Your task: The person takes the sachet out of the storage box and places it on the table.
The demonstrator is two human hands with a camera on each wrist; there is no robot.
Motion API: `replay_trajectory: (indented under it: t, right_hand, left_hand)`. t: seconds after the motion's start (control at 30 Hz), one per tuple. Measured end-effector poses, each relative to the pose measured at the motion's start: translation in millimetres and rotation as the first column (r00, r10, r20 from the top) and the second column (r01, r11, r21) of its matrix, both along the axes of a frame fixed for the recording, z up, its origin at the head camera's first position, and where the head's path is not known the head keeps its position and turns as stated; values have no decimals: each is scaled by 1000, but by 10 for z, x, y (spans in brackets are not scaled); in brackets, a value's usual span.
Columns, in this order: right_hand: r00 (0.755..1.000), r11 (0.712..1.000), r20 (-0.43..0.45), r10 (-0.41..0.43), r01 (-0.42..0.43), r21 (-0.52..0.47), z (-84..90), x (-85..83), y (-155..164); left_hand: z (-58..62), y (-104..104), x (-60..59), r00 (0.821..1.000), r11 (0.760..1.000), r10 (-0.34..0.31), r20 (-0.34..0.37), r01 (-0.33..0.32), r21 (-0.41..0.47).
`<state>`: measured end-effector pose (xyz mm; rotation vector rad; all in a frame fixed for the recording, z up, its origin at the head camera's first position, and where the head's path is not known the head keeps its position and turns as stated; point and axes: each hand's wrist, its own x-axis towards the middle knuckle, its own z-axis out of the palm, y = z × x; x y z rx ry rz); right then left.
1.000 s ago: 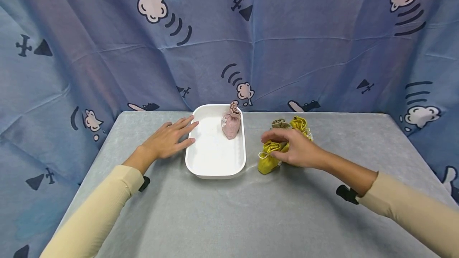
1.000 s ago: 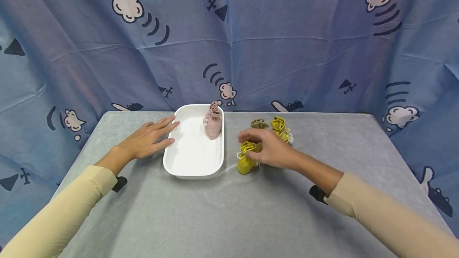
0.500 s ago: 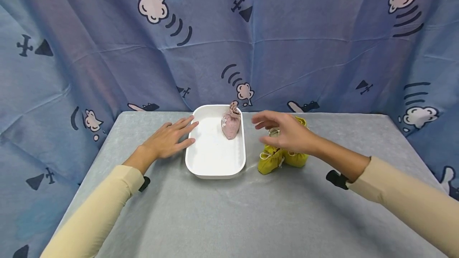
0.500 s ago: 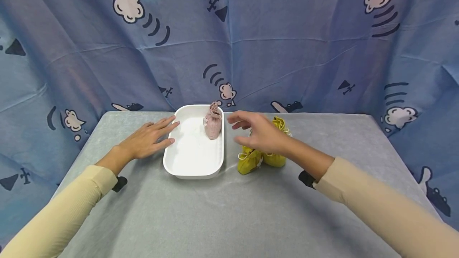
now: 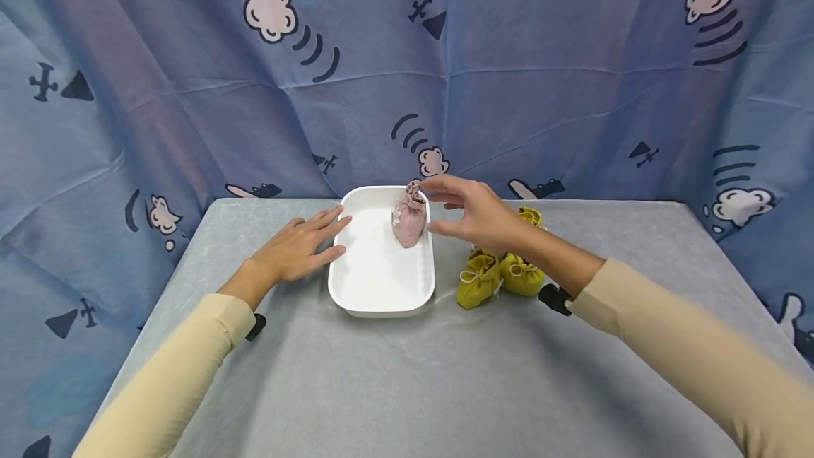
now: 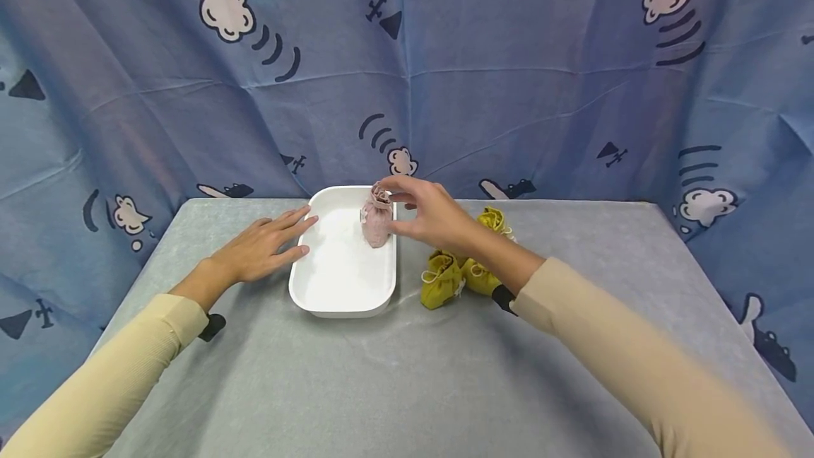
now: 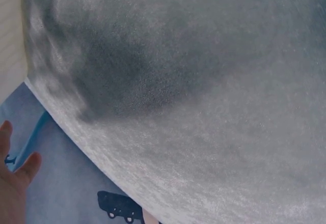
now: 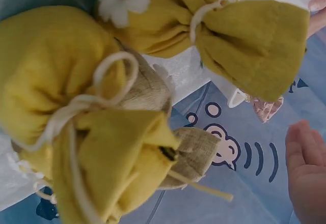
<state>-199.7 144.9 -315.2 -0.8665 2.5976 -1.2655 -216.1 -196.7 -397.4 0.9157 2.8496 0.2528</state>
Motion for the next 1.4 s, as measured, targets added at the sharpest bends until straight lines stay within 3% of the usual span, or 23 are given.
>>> replay_trajectory:
  t: [0.57, 1.4]
  right_hand:
    - [999, 1000, 48, -13, 12, 18, -6, -264, -202]
    - [995, 990, 102, -7, -8, 144, -107, -554, -273]
  left_hand:
    - [-34, -27, -21, 1000, 1000, -4, 0, 4, 23]
    - [-27, -40, -24, 1000, 1000, 0, 15, 0, 14]
